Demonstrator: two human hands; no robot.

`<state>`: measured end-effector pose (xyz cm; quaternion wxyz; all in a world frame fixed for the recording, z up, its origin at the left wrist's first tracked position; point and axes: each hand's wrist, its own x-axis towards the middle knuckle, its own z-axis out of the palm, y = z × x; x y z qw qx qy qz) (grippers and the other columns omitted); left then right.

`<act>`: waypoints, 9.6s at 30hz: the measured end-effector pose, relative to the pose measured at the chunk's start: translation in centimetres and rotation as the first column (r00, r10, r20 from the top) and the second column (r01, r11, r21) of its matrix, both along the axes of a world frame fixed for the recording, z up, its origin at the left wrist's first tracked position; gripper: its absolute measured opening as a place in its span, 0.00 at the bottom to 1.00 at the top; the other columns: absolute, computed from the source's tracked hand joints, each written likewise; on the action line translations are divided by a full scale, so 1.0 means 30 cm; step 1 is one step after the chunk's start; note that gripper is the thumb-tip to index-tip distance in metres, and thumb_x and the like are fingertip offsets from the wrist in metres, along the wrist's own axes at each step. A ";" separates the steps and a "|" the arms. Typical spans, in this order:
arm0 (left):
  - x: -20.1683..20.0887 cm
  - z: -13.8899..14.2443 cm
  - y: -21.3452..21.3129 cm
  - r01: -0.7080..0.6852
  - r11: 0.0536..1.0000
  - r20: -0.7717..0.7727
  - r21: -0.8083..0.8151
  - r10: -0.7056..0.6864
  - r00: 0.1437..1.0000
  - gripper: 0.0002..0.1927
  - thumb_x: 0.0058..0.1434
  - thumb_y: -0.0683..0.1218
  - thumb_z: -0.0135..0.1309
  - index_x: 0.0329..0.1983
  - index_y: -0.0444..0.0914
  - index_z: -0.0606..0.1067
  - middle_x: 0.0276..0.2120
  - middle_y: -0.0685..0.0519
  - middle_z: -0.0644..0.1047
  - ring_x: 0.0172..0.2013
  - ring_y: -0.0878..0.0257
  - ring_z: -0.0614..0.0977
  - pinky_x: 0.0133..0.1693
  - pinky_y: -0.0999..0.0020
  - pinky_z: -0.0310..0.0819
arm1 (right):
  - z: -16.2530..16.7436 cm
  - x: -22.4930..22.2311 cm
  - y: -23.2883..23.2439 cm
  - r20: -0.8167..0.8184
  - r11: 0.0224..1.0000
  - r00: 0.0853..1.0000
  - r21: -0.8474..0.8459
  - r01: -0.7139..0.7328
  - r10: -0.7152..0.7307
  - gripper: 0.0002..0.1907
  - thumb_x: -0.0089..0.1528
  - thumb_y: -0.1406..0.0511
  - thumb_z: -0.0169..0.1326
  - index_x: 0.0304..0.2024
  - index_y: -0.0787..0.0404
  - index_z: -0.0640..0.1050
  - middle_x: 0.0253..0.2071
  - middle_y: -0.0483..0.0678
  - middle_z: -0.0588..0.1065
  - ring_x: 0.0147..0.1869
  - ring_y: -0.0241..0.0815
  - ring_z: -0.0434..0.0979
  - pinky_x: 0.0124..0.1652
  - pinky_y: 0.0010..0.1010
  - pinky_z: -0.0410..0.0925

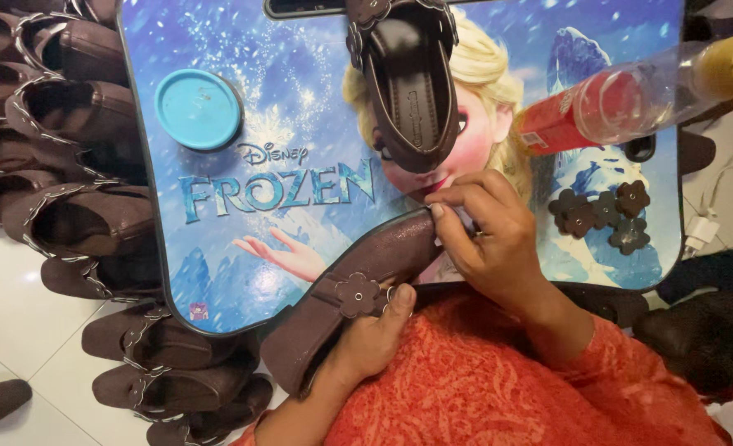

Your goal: The person cleans brown children's shoes by applying liquid from a bottle onto a white cloth and wiping the shoe surfaces. They handle multiple shoes one at a time, wiping the upper, sides, and interior, then placing each cleaned shoe on a Frozen-themed tray.

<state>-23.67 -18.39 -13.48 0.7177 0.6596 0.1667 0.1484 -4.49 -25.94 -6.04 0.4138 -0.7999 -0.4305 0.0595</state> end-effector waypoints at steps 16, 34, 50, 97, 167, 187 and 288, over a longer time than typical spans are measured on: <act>0.012 0.000 0.007 -0.030 0.919 -0.272 -0.394 -0.085 0.958 0.22 0.81 0.54 0.41 0.42 0.31 0.71 0.36 0.52 0.68 0.38 0.61 0.67 0.42 0.62 0.65 | -0.030 -0.069 -0.025 0.294 0.989 0.956 0.147 -0.025 -0.020 0.14 0.62 0.78 0.62 0.50 0.68 0.80 0.46 0.54 0.76 0.48 0.49 0.78 0.48 0.34 0.72; 0.007 0.008 0.011 0.057 0.998 -0.256 -0.033 -0.063 0.965 0.28 0.74 0.57 0.41 0.60 0.29 0.72 0.56 0.42 0.77 0.58 0.52 0.76 0.62 0.59 0.65 | -0.039 -0.077 -0.012 0.218 0.975 0.961 0.181 0.129 -0.168 0.14 0.61 0.79 0.61 0.49 0.66 0.80 0.44 0.53 0.75 0.45 0.47 0.78 0.45 0.32 0.72; -0.039 -0.083 -0.014 0.046 0.987 -0.235 -0.156 -0.082 0.968 0.25 0.76 0.56 0.44 0.52 0.28 0.73 0.44 0.46 0.75 0.47 0.57 0.75 0.54 0.59 0.71 | -0.022 -0.010 -0.068 -0.138 0.960 0.982 0.233 0.158 -0.128 0.11 0.67 0.74 0.59 0.52 0.65 0.79 0.50 0.50 0.76 0.47 0.36 0.78 0.45 0.27 0.72; -0.023 -0.024 -0.012 0.044 0.997 -0.241 -0.066 -0.059 0.969 0.26 0.71 0.60 0.48 0.51 0.32 0.74 0.46 0.49 0.78 0.49 0.59 0.77 0.55 0.60 0.70 | -0.024 0.046 -0.081 -0.100 0.971 0.975 0.111 0.211 -0.201 0.06 0.64 0.72 0.61 0.45 0.63 0.82 0.37 0.47 0.76 0.31 0.35 0.72 0.29 0.25 0.63; -0.036 -0.072 0.012 0.046 0.984 -0.260 -0.173 -0.090 0.961 0.24 0.74 0.60 0.42 0.31 0.37 0.71 0.28 0.57 0.69 0.32 0.64 0.70 0.37 0.64 0.68 | -0.078 -0.040 -0.067 0.314 0.956 0.939 0.204 -0.213 0.142 0.17 0.58 0.77 0.64 0.49 0.71 0.78 0.39 0.51 0.75 0.37 0.44 0.76 0.35 0.33 0.70; -0.030 -0.043 0.006 0.056 0.990 -0.386 -0.133 -0.104 0.917 0.25 0.73 0.60 0.40 0.37 0.36 0.76 0.34 0.54 0.76 0.39 0.62 0.75 0.47 0.64 0.70 | -0.040 -0.003 -0.057 0.133 0.982 0.982 0.145 0.118 -0.138 0.10 0.63 0.73 0.65 0.46 0.62 0.81 0.41 0.49 0.76 0.35 0.38 0.75 0.34 0.26 0.69; 0.204 0.148 0.255 -0.211 0.724 -0.387 -0.656 -0.084 0.918 0.32 0.63 0.67 0.41 0.44 0.36 0.78 0.36 0.54 0.82 0.39 0.67 0.83 0.46 0.72 0.76 | -0.018 -0.029 -0.009 0.235 0.998 0.971 -0.059 -0.037 0.049 0.09 0.58 0.72 0.67 0.40 0.61 0.81 0.35 0.48 0.76 0.37 0.47 0.75 0.38 0.38 0.67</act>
